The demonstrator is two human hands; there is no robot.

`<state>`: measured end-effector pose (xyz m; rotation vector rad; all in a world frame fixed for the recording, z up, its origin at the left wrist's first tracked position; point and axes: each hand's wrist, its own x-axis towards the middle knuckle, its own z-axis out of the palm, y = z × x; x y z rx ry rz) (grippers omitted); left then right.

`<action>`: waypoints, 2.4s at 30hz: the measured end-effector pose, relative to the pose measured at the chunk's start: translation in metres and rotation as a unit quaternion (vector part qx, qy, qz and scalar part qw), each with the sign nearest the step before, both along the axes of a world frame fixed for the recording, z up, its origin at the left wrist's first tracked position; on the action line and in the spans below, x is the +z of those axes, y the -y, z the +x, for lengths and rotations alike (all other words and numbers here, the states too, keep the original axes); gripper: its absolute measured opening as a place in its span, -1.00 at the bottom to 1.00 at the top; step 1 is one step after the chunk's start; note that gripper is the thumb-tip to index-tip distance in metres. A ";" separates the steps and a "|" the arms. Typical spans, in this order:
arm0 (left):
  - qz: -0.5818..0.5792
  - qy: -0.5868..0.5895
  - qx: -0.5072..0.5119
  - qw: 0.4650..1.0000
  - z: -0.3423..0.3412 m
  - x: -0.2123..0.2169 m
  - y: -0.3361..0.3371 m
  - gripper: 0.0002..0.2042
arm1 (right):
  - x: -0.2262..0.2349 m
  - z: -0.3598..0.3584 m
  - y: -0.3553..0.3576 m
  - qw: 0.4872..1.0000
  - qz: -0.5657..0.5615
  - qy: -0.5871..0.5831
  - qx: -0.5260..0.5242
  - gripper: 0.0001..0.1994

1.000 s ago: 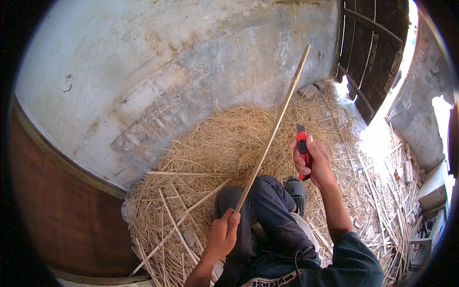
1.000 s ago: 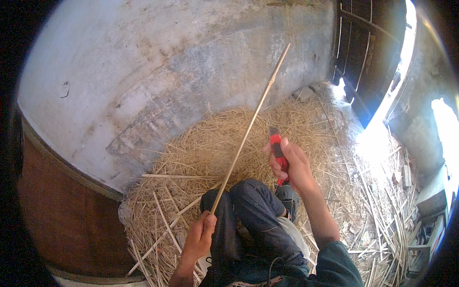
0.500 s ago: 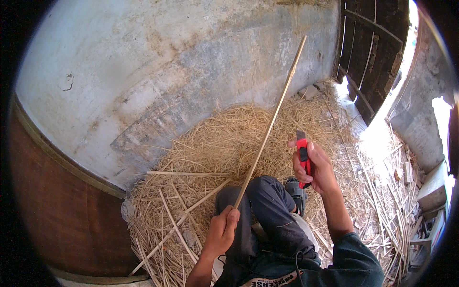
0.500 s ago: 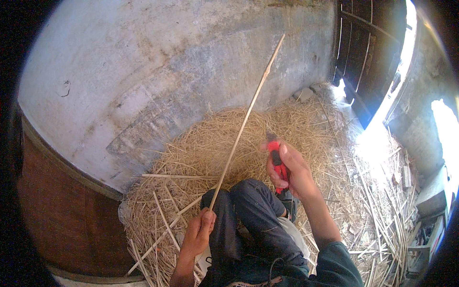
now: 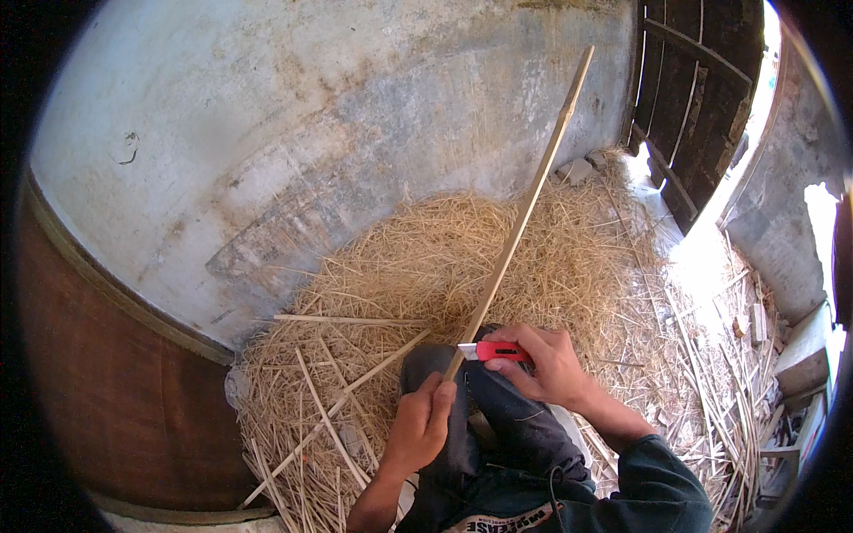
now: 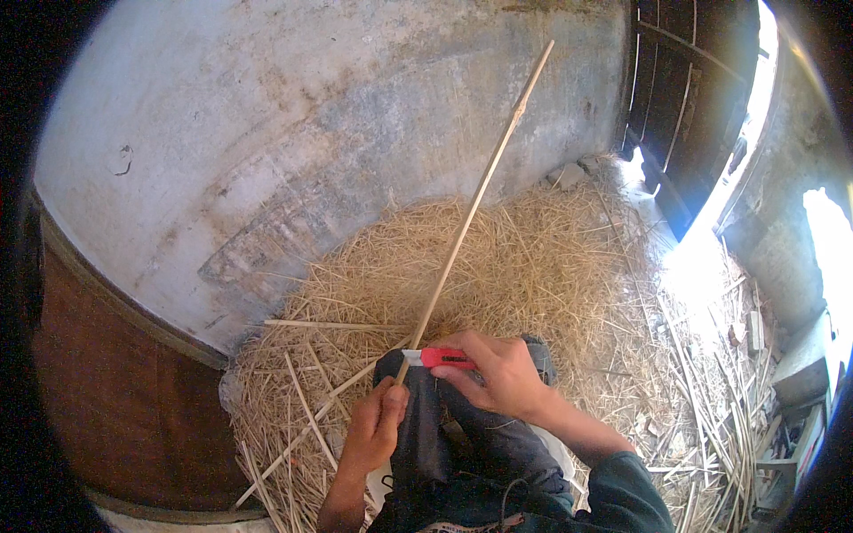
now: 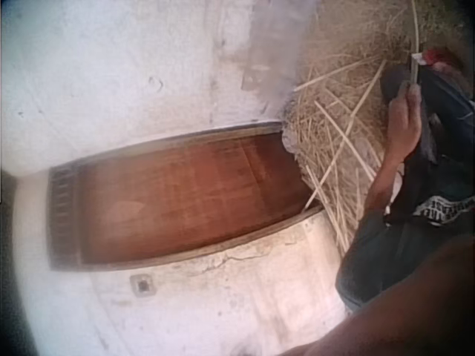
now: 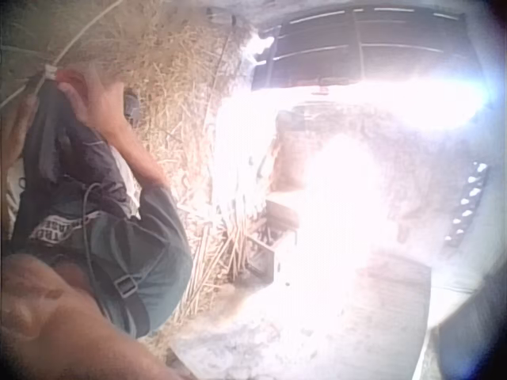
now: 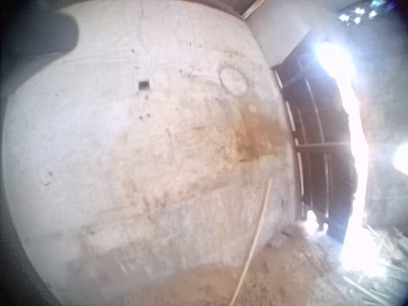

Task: The person sits on a straw-covered floor and uses a red utility knife to shave thin strips from a long bamboo pole. They repeatedly rotate the pole and scrape the blade along its length to remove the outer layer.

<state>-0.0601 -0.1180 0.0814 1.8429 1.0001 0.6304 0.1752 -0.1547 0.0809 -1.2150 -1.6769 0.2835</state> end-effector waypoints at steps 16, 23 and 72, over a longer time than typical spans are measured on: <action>0.087 -0.087 0.019 0.992 0.018 0.012 0.014 -0.69 | -0.007 -0.004 -0.003 0.976 0.129 0.127 -0.117 -0.67; 0.098 -0.143 0.001 0.985 0.005 -0.006 0.027 -0.67 | 0.001 0.032 -0.023 0.966 0.113 -0.011 -0.230 -0.78; 0.259 -0.178 0.084 0.946 -0.060 -0.046 -0.001 -0.67 | -0.001 0.127 -0.062 0.964 0.027 -0.055 -0.259 -0.61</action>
